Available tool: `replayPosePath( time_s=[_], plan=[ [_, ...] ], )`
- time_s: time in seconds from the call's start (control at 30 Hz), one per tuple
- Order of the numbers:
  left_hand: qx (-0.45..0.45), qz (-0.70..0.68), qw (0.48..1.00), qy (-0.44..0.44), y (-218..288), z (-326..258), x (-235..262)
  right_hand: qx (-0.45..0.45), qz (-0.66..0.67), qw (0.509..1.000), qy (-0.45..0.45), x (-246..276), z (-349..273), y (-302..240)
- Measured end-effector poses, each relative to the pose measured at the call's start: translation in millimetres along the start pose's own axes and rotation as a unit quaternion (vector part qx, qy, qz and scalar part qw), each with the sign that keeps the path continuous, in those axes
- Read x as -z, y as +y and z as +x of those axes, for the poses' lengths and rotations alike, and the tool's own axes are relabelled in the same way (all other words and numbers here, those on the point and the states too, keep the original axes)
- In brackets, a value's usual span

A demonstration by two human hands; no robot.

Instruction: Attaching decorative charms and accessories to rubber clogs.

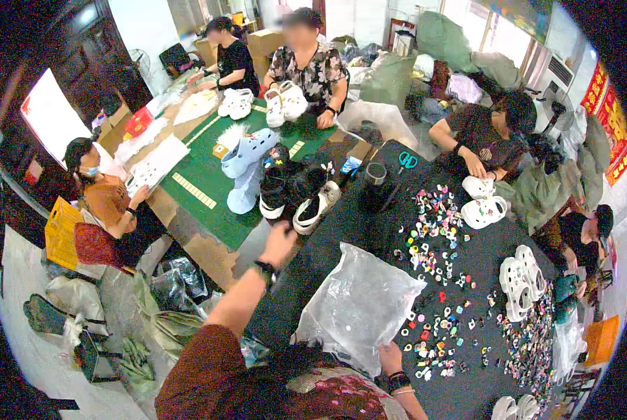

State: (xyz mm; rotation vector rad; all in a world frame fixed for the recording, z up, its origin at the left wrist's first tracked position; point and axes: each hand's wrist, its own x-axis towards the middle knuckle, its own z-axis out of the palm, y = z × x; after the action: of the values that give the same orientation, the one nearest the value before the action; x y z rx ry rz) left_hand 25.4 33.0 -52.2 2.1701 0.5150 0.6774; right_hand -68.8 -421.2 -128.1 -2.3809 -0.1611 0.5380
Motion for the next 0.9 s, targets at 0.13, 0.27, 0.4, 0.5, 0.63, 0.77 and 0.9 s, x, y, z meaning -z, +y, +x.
replayPosePath(
  time_s=[0.13, 0.27, 0.4, 0.5, 0.63, 0.77, 0.9],
  plan=[
    [0.095, -0.018, 0.963, -0.250, 6, -103, 22, 0.019, 0.068, 0.997, -0.010, -9, 5, 19],
    [0.135, -0.013, 0.934, -0.331, 32, -163, 51, 0.143, 0.154, 0.977, -0.034, 24, -15, -65],
    [0.165, -0.086, 0.915, -0.359, 65, -189, 72, 0.286, 0.179, 0.933, -0.121, 37, -23, -122],
    [0.109, -0.136, 0.904, -0.390, 86, -208, 83, 0.385, 0.141, 0.889, -0.201, 50, -39, -176],
    [0.041, -0.199, 0.872, -0.446, 112, -224, 84, 0.459, 0.136, 0.848, -0.229, 57, -50, -197],
    [0.028, -0.223, 0.892, -0.392, 93, -252, 57, 0.444, 0.141, 0.855, -0.230, 53, -55, -195],
    [0.049, -0.155, 0.925, -0.344, 96, -254, 67, 0.367, 0.121, 0.889, -0.245, 53, -54, -177]
  ],
)
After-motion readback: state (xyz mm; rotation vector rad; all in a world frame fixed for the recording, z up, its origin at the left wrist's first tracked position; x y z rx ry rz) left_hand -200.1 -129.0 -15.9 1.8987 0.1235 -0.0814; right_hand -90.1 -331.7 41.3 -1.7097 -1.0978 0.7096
